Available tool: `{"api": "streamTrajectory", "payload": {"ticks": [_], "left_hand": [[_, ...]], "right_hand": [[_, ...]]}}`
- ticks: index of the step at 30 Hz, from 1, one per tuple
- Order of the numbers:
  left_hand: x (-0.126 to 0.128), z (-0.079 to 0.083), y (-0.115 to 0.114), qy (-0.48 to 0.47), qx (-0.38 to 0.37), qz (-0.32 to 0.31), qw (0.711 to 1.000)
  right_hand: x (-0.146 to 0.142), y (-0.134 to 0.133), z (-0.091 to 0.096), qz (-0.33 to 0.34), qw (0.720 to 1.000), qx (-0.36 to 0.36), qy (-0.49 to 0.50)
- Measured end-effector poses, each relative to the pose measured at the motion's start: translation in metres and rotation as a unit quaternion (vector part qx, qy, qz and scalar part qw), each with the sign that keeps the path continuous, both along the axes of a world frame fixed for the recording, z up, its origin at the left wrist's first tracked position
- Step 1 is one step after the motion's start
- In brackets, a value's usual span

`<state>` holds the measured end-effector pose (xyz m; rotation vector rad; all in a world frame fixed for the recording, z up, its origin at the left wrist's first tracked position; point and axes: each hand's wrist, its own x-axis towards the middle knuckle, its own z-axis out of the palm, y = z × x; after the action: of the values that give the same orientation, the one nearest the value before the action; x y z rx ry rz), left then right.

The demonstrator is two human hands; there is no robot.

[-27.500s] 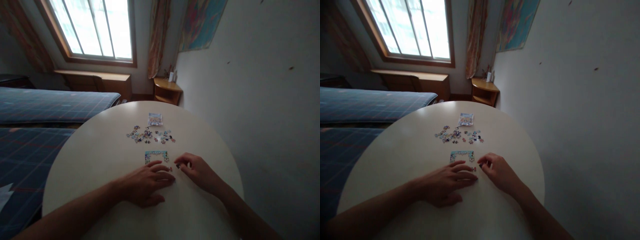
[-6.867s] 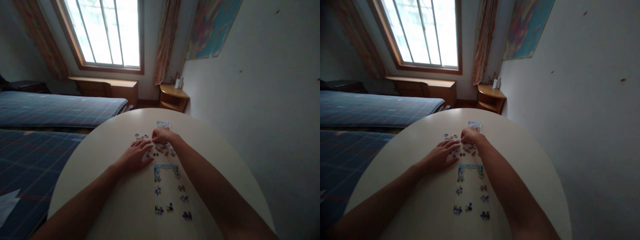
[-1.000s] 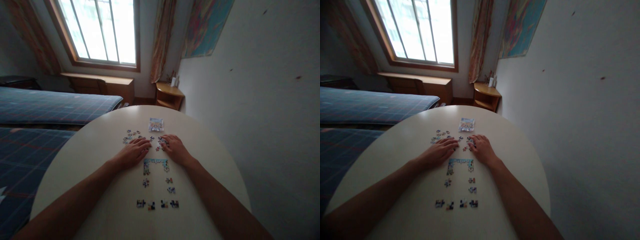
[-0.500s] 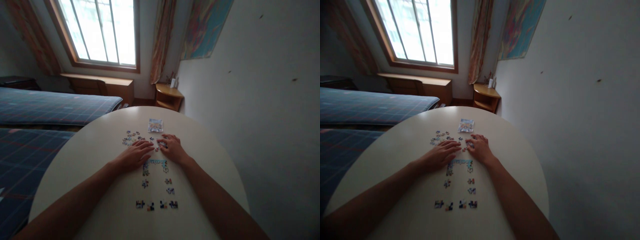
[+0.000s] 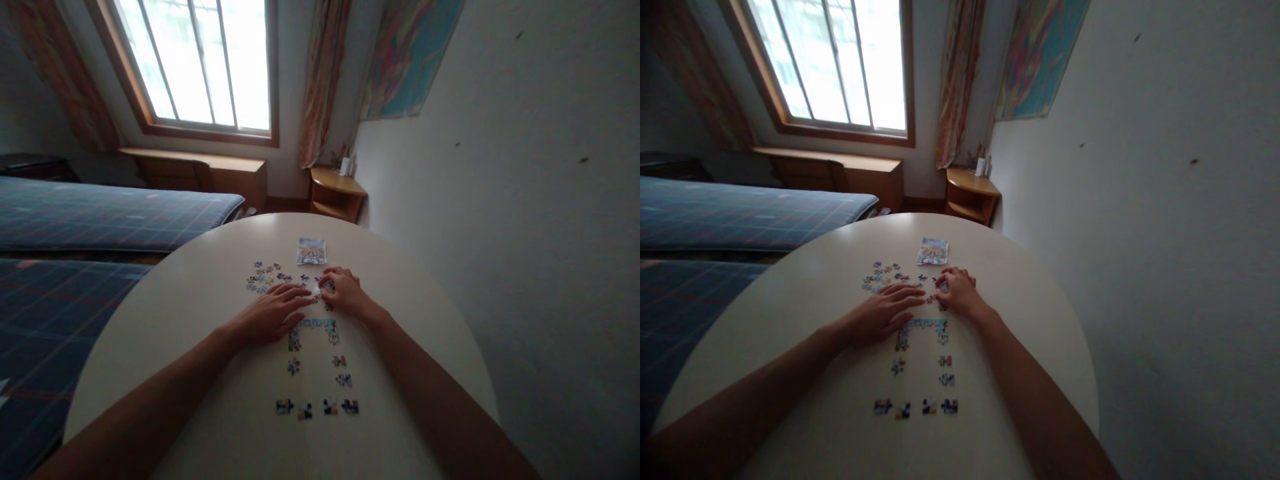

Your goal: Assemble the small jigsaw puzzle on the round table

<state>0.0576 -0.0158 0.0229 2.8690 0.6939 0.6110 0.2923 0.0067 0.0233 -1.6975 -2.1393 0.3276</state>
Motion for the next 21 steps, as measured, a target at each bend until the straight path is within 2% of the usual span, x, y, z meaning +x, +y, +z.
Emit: {"api": "streamTrajectory", "payload": {"ticks": [7, 14, 19, 21], "left_hand": [[0.008, 0.014, -0.021, -0.011, -0.020, -0.062, 0.998], [0.011, 0.020, -0.033, 0.000, -0.049, -0.083, 0.995], [0.016, 0.028, -0.048, -0.004, -0.085, -0.132, 0.988], [0.019, 0.030, -0.055, 0.008, -0.096, -0.157, 0.983]], "right_hand": [[0.002, 0.000, -0.002, 0.002, 1.000, 0.008, 0.017], [0.000, -0.011, -0.001, 0.017, 0.998, 0.043, 0.051], [0.009, -0.023, 0.011, 0.046, 0.990, 0.042, 0.124], [0.015, -0.033, 0.019, 0.034, 0.986, 0.042, 0.160]]}}
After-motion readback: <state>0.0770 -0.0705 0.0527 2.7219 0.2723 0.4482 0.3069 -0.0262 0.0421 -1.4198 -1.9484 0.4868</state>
